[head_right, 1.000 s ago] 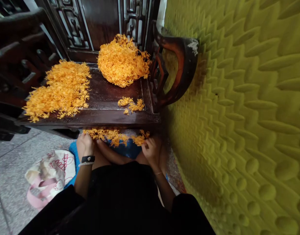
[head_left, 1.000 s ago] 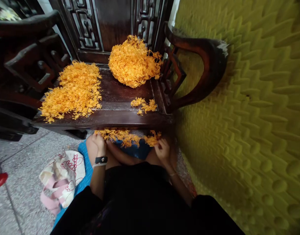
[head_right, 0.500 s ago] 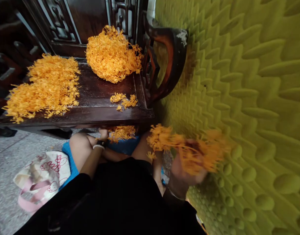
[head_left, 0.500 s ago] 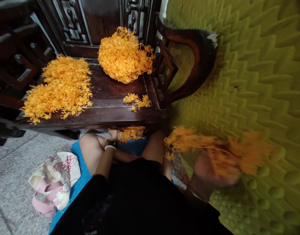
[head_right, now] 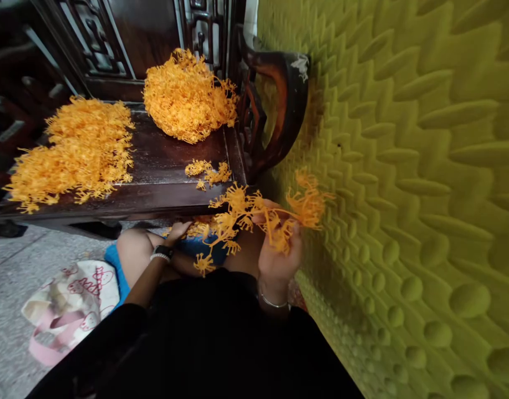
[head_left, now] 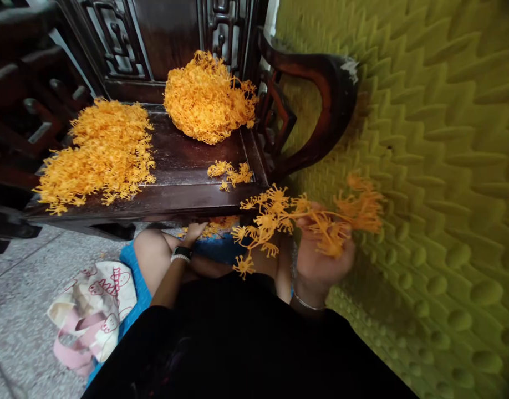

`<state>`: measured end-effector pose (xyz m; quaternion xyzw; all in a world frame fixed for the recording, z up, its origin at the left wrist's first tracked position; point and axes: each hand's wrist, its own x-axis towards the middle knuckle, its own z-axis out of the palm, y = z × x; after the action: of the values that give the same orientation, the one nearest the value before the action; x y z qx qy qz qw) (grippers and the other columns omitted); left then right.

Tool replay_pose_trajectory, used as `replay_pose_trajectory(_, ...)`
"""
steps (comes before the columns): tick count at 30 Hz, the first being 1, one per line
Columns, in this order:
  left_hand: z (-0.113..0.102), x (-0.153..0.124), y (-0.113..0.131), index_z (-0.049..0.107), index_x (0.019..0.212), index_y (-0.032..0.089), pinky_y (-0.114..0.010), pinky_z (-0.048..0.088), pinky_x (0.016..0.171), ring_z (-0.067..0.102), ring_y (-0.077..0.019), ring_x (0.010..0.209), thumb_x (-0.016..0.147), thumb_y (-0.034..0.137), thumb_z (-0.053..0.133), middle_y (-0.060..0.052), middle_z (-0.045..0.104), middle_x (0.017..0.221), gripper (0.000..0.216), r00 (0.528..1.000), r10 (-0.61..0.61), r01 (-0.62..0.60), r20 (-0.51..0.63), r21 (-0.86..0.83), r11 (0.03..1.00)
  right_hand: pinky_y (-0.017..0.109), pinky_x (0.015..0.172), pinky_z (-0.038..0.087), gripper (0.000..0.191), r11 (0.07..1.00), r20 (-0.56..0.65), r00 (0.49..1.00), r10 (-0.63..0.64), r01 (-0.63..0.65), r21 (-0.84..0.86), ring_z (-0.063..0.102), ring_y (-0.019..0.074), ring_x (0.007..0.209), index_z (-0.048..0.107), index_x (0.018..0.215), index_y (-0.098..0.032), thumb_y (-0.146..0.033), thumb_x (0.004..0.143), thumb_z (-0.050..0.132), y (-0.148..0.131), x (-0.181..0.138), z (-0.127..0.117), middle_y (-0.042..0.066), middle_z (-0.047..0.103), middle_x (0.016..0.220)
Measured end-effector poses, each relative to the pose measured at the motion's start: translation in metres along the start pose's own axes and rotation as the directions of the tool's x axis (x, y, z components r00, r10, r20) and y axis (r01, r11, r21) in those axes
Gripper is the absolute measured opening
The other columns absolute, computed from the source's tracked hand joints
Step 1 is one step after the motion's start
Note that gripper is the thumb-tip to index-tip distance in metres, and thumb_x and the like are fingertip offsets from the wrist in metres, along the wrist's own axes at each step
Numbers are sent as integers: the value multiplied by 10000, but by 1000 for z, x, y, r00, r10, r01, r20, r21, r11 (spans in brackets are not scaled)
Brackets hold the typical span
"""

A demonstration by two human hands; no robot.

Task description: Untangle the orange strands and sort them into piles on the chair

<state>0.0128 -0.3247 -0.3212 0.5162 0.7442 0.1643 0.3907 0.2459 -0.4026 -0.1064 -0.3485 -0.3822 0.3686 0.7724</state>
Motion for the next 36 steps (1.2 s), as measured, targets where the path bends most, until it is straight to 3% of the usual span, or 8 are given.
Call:
replay_pose_trajectory(8,-6,-60,24,690,928,134,-367,479,893,628,-248,970,790,387,676,-109,694,944,288,962,273,-264,30,-180,948,267,666,498,216,967,72,976,205,-213,138,648,141,710,661,687,-251,-424,786,577,17,4,6,-26,680,700)
replay_pose_trajectory(10,-13,-87,35,696,959,169,-308,510,790,651,-201,818,803,465,632,-57,697,817,340,932,356,-327,68,-266,907,270,670,496,223,949,102,958,269,-282,141,630,136,678,648,668,-241,-421,781,581,18,4,7,-24,667,674)
replay_pose_trajectory(12,-22,-115,48,643,1114,187,-293,513,763,640,-177,794,867,552,495,-48,682,829,465,904,425,-410,-55,-398,821,278,670,495,227,928,146,933,328,-347,137,603,132,638,637,664,-233,-421,780,585,19,2,12,-24,640,644)
replay_pose_trajectory(15,-32,-148,70,440,1367,225,-351,498,886,569,-237,1095,801,700,477,-111,586,1219,739,749,526,-654,-403,-579,488,277,643,483,246,894,257,888,381,-425,142,548,122,586,616,671,-224,-433,793,580,20,-5,27,-28,584,615)
replay_pose_trajectory(18,-37,-167,89,439,1370,248,-379,455,968,517,-258,1197,798,603,590,-109,529,1336,690,651,640,-732,-407,-557,391,257,580,452,320,849,375,829,415,-501,166,465,105,522,546,633,-212,-446,850,520,18,-12,44,-37,497,573)
replay_pose_trajectory(22,-40,-179,94,629,1111,210,-292,486,835,626,-187,954,925,371,514,-64,685,1054,272,677,648,-717,-349,-511,474,227,457,345,436,842,332,842,426,-503,194,266,88,425,359,555,-212,-463,862,539,8,-12,54,-75,275,481)
replay_pose_trajectory(28,-39,-201,89,608,716,176,-210,359,462,455,-89,451,946,356,475,35,512,508,321,756,548,-648,-357,-525,552,258,418,227,472,933,133,944,301,-320,166,151,96,417,302,558,-223,-471,829,597,-10,-4,57,-82,183,491)
replay_pose_trajectory(36,-37,-195,90,516,605,176,-210,360,494,437,-81,473,944,369,483,41,484,508,391,848,435,-518,-302,-640,567,245,404,300,404,988,22,996,85,-87,130,260,101,416,389,579,-227,-442,891,529,-15,-18,64,-61,249,503)
